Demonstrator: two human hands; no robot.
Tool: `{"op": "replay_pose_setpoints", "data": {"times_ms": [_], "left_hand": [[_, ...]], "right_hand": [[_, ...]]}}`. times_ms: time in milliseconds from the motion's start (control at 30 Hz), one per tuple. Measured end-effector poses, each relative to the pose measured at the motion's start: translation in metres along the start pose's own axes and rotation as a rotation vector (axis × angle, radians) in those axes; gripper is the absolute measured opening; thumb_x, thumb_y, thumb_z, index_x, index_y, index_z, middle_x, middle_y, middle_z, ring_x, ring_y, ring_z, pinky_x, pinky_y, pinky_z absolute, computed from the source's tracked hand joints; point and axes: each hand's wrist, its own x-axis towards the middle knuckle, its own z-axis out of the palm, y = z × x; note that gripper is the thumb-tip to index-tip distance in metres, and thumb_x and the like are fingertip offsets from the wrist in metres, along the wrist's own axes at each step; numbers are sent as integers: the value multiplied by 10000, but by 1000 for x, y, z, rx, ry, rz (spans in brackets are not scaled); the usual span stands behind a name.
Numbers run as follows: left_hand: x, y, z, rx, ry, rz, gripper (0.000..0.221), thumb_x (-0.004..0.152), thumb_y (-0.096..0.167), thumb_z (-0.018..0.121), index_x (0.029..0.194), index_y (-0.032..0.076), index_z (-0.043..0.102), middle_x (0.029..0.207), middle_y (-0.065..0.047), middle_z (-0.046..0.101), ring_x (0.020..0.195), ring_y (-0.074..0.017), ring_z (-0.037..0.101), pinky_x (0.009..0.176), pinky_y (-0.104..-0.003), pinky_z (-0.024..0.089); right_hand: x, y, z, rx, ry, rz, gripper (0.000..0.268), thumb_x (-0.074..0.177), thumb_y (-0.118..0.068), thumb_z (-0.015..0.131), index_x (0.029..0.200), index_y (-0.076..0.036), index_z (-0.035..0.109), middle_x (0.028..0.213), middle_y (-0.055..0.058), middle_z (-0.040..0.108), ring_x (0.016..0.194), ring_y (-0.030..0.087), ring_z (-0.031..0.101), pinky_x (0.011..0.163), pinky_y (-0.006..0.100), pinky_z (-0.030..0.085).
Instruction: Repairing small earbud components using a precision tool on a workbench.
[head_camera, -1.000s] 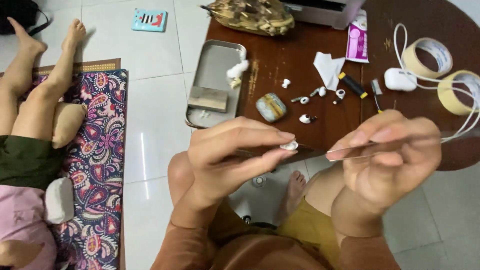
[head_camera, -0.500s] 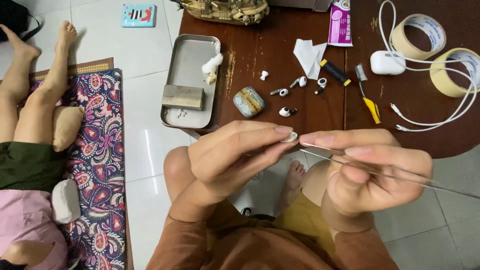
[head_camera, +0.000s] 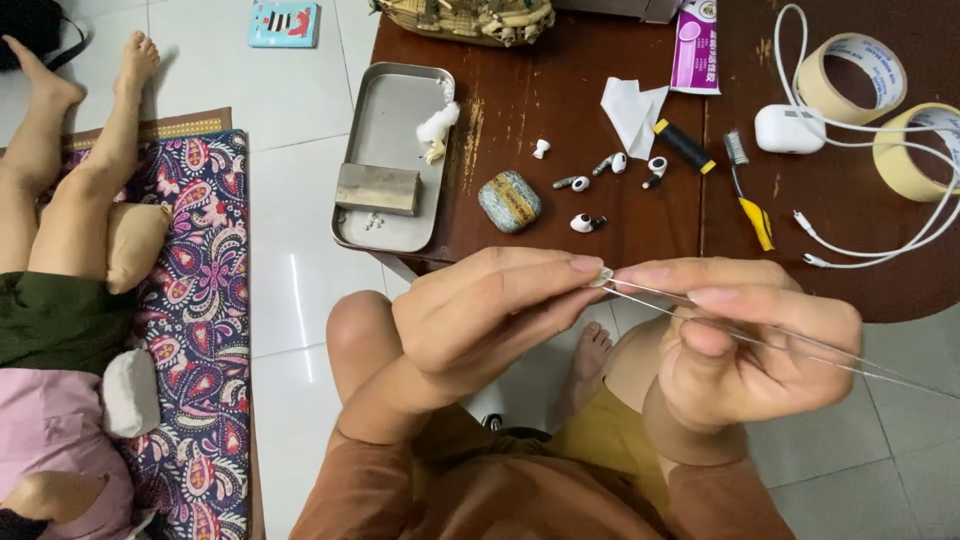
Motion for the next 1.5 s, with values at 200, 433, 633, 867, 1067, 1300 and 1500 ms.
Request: {"op": "replay_pose_setpoints", "data": {"times_ms": [200, 433, 633, 867, 1067, 1300, 1500], "left_hand": [[-1, -2, 2, 17, 21, 21, 237, 1000, -45, 859, 1184, -74, 713, 1148, -166, 811, 982, -242, 848, 943, -311, 741], [-3, -1, 4, 3, 6, 22, 215, 1022, -33, 833, 1200, -69, 719, 1176, -171, 805, 1009, -249, 850, 956, -317, 747], [-3, -5, 9, 8, 51, 34, 263, 989, -44, 881, 1185, -66, 707, 1127, -169, 815, 961, -242, 855, 913, -306, 753], [-3, -7, 10, -5, 77, 34, 216, 991, -28, 863, 1146, -57, 715, 1086, -160, 821, 913, -238, 847, 863, -305, 736], [-2, -6, 11, -64, 95, 10, 198, 986, -46, 852, 1137, -65, 725, 1066, -171, 816, 890, -246, 842, 843, -300, 729], [-1, -6, 14, -69, 118, -18, 203, 959, -47, 882, 1102, -42, 738, 1039, -155, 821, 881, -228, 839, 851, -283, 723], [-2, -5, 13, -107, 108, -38, 228, 951, -40, 893, 1115, -38, 735, 1044, -152, 818, 886, -227, 837, 848, -273, 719]], "right_hand": [[0, -1, 1, -28, 1, -5, 400, 1100, -364, 677, 1034, -22, 481, 796, 301, 655, 594, 350, 727, 524, 340, 595], [-1, 3, -3, 20, 5, -17, 359, 1093, -296, 696, 1013, -1, 506, 766, 282, 630, 620, 363, 740, 551, 390, 652], [-2, 2, -3, 14, 29, 32, 400, 1085, -329, 701, 1019, -10, 467, 752, 297, 619, 612, 367, 721, 559, 398, 622], [-5, 4, -7, 62, -6, 46, 373, 1092, -302, 697, 1005, -7, 485, 781, 282, 636, 638, 358, 736, 593, 420, 666], [-5, 3, -7, 79, -3, 34, 347, 1095, -281, 698, 1010, -22, 483, 760, 251, 616, 636, 354, 735, 574, 423, 668], [-6, 1, -9, 86, 20, 29, 363, 1092, -298, 714, 1007, -30, 485, 754, 241, 605, 618, 344, 723, 558, 434, 675], [-4, 4, -11, 77, 40, 16, 383, 1112, -322, 700, 1016, -33, 467, 737, 225, 582, 601, 339, 705, 534, 414, 644]]}}
